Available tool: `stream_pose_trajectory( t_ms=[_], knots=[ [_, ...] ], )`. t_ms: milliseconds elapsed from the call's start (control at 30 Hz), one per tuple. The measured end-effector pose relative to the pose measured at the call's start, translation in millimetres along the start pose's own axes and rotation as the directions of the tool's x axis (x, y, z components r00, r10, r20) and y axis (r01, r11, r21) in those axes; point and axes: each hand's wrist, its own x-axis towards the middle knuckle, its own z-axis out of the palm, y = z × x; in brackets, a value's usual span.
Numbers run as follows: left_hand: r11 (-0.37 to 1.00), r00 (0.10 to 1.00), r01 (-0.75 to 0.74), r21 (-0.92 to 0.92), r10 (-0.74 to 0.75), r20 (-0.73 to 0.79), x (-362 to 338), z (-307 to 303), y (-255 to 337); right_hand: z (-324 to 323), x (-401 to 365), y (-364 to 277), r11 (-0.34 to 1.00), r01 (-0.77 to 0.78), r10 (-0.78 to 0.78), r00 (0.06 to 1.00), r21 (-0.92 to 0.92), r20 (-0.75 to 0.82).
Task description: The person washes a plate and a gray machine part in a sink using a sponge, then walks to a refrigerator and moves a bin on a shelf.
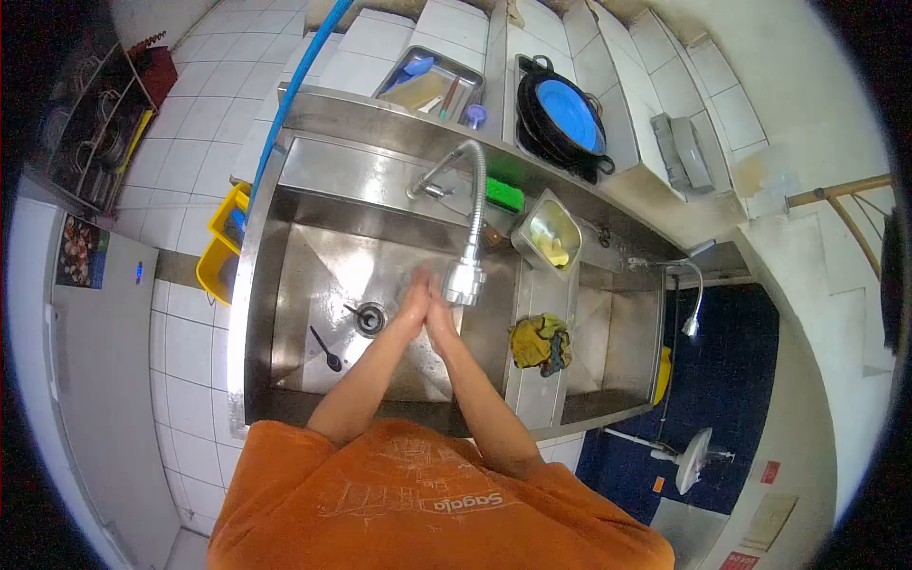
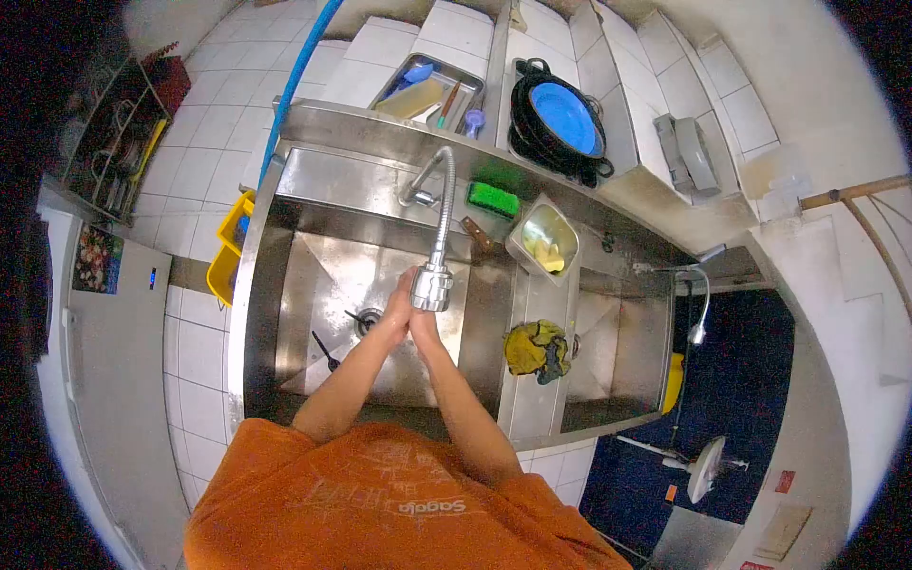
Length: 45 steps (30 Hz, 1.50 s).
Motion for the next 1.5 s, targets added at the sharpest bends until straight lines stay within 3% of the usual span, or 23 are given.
stream_pose_trajectory(
  t_ms=[67, 133, 167, 233, 333, 367, 467, 500, 567, 633, 700, 733, 900, 967, 1033, 1133, 1200, 1233, 1267, 1333, 1400, 1433, 1500],
  knots=[
    [0.997, 1.0, 0.014, 0.075, -0.013, -0.008, -16, 10, 1, -15, 18, 32, 0.964, -0.065, 0.072, 0.997, 0.257, -0.019],
    [0.833, 0.961, -0.125, 0.539, 0.236, -0.142, -34, 17, -2, -21, 23, 36, 0.939, -0.131, 0.118, 0.991, 0.318, 0.057],
    [0.83, 0.962, -0.121, 0.544, 0.234, -0.143, -45, 17, 2, -24, 26, 40, 0.91, -0.194, 0.155, 0.979, 0.367, 0.134],
    [0.895, 0.957, -0.186, 0.404, 0.258, -0.131, -62, 13, 13, -10, 35, 47, 0.889, -0.173, 0.154, 0.985, 0.423, 0.078],
    [0.957, 0.954, -0.201, 0.208, 0.24, -0.18, -68, -13, 23, 7, 45, 51, 0.933, 0.022, -0.024, 1.0, -0.359, -0.002],
    [0.956, 0.952, -0.201, 0.213, 0.242, -0.187, -69, -24, 24, 9, 44, 52, 0.934, 0.023, -0.022, 1.0, -0.356, 0.005],
    [0.99, 0.981, -0.121, -0.068, 0.109, -0.162, -68, -53, 23, 7, 26, 19, 0.606, 0.226, -0.222, 0.969, -0.762, 0.11],
    [0.99, 0.98, -0.122, -0.069, 0.109, -0.163, -65, -66, 17, 0, 23, 19, 0.605, 0.227, -0.222, 0.969, -0.763, 0.112],
    [0.996, 0.983, -0.032, 0.086, 0.047, -0.178, -54, -87, 4, -13, 16, 20, 0.365, 0.364, -0.46, 0.871, -0.857, 0.173],
    [0.993, 0.98, 0.001, 0.122, 0.023, -0.199, -47, -89, -3, -19, -8, -15, 0.323, 0.333, -0.384, 0.902, -0.886, 0.199],
    [0.987, 0.976, 0.034, 0.159, 0.001, -0.218, -47, -78, 4, -27, -20, -30, 0.587, 0.325, -0.37, 0.922, -0.741, 0.111],
    [0.993, 0.981, 0.113, -0.017, -0.114, -0.158, -50, -67, 12, -31, -25, -35, 0.701, 0.312, -0.355, 0.932, -0.642, 0.066],
    [0.901, 0.968, 0.246, -0.358, -0.215, 0.126, -22, -52, -13, -27, -46, -64, 0.753, 0.315, -0.328, 0.941, -0.578, 0.085],
    [0.79, 0.968, 0.208, -0.577, -0.08, 0.24, 1, -64, -38, -17, -52, -68, 0.628, 0.417, -0.488, 0.869, -0.657, 0.085],
    [0.78, 0.973, 0.179, -0.6, -0.049, 0.226, -10, -55, -32, -7, -45, -48, 0.745, 0.413, -0.49, 0.872, -0.524, -0.009],
    [0.76, 0.989, 0.095, -0.643, 0.0, 0.145, -7, -58, -33, 1, -43, -38, 0.51, 0.501, -0.576, 0.803, -0.699, 0.156],
    [0.684, 0.989, 0.1, -0.723, 0.013, 0.149, -3, -69, -28, -7, -58, -61, 0.514, 0.381, -0.455, 0.881, -0.768, 0.132],
    [0.685, 0.989, 0.099, -0.721, 0.012, 0.147, -2, -71, -24, -15, -66, -70, 0.494, 0.258, -0.32, 0.942, -0.83, 0.102],
    [0.784, 0.996, 0.03, -0.62, 0.031, 0.087, -4, -71, -18, -40, -53, -46, 0.399, 0.36, -0.506, 0.854, -0.843, 0.125],
    [0.908, 0.997, -0.077, -0.411, 0.071, -0.03, -15, -59, 1, -80, -48, -22, 0.442, 0.397, -0.614, 0.788, -0.804, 0.051],
    [0.973, 0.993, -0.12, -0.195, 0.115, -0.037, -21, -43, 12, -114, -61, -22, 0.496, 0.219, -0.12, 0.976, -0.84, 0.184],
    [0.987, 0.987, -0.157, 0.028, 0.158, -0.032, -22, -36, 17, -120, -64, -10, 0.5, 0.215, -0.127, 0.977, -0.839, 0.174],
    [0.99, 0.991, -0.13, 0.06, 0.131, -0.013, -24, -22, 27, -141, -72, 37, 0.546, 0.018, 0.098, 0.992, -0.837, 0.086]
  ],
)
